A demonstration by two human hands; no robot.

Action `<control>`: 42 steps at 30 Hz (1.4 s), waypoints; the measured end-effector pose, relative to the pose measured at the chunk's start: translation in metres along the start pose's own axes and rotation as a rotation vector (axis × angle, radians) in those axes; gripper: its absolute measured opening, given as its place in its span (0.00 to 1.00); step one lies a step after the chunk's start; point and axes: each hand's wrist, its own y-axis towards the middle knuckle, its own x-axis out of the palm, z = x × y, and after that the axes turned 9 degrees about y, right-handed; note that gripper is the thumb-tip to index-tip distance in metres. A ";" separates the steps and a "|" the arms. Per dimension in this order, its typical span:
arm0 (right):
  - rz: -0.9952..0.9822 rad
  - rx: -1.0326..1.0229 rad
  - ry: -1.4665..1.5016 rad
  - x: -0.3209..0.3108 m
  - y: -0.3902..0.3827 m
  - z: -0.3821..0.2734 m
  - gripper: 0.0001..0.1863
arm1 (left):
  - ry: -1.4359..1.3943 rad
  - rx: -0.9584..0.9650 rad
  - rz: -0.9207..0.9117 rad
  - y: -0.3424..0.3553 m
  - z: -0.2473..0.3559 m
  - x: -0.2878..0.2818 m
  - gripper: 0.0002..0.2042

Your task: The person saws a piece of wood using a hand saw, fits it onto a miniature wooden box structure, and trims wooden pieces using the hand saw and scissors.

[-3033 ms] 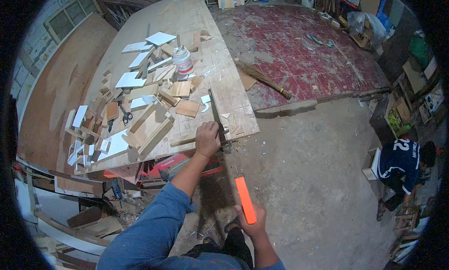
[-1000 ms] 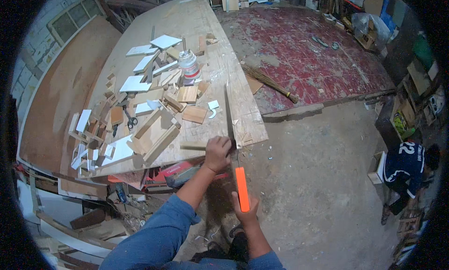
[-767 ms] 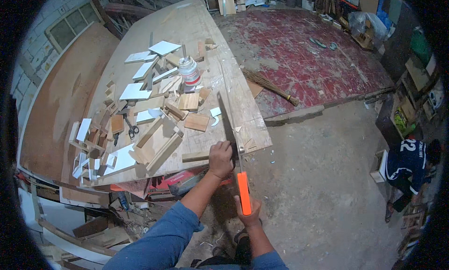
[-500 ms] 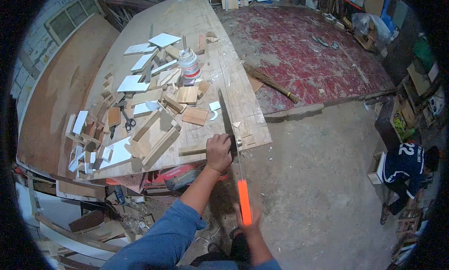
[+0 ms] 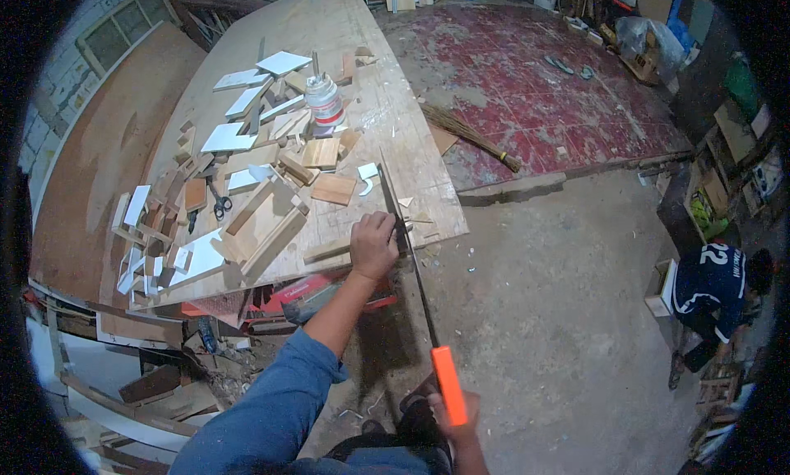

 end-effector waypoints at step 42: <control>-0.021 -0.345 -0.091 0.006 0.002 0.043 0.13 | 0.112 0.081 -0.013 -0.002 0.003 0.005 0.10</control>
